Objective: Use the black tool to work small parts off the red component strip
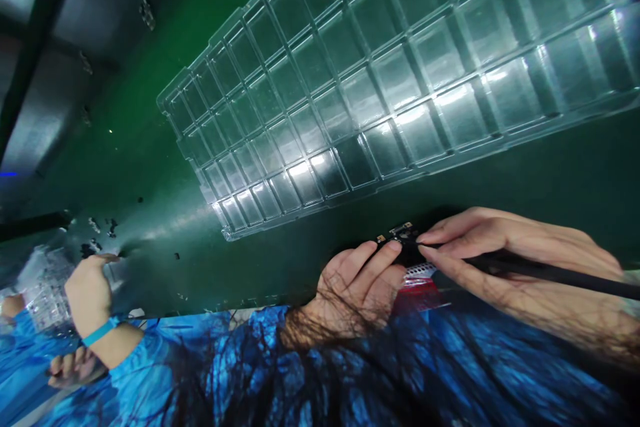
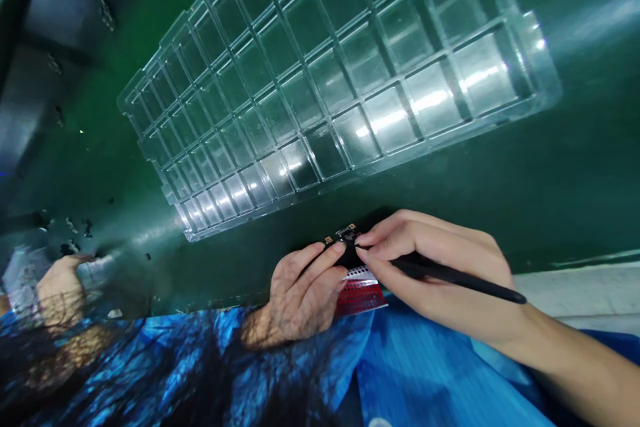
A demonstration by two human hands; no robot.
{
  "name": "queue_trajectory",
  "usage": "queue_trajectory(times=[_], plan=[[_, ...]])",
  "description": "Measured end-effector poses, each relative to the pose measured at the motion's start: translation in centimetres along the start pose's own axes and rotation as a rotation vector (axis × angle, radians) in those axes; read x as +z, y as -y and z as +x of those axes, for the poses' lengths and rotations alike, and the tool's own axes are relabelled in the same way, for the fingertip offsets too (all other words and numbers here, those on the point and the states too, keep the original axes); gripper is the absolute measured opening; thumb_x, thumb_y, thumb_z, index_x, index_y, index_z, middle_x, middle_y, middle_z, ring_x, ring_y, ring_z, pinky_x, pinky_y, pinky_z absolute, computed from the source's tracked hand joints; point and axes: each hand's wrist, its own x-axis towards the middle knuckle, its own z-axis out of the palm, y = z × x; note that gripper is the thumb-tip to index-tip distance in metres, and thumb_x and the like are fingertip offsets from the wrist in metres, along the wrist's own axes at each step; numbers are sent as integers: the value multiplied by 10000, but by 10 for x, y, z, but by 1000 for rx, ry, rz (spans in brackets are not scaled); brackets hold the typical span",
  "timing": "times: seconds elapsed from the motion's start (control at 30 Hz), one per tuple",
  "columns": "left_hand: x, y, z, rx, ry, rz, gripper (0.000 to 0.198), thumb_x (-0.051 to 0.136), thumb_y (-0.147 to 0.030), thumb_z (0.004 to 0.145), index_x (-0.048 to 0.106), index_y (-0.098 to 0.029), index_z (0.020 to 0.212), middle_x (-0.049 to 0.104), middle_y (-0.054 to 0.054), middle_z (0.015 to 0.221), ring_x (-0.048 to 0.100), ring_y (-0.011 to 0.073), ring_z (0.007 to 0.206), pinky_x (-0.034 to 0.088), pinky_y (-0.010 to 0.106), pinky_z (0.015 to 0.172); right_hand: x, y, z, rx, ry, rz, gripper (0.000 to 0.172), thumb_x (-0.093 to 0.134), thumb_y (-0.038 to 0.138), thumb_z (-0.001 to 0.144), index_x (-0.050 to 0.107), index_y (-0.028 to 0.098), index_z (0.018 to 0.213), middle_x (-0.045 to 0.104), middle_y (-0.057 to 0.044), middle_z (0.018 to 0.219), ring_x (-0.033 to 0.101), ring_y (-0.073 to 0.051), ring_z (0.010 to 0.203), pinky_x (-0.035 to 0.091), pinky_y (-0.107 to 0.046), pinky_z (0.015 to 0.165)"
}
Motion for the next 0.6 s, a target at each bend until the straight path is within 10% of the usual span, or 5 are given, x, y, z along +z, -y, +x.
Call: queue_trajectory(times=[0.6], plan=[[6, -1, -2, 23, -28, 45, 252, 484, -204, 1069, 714, -188, 968, 797, -1, 1164, 772, 170, 1005, 611, 297, 878, 0, 0, 2, -53, 8, -5, 162, 755, 193, 888, 672, 292, 791, 778, 39, 872, 769, -115, 705, 651, -197, 643]])
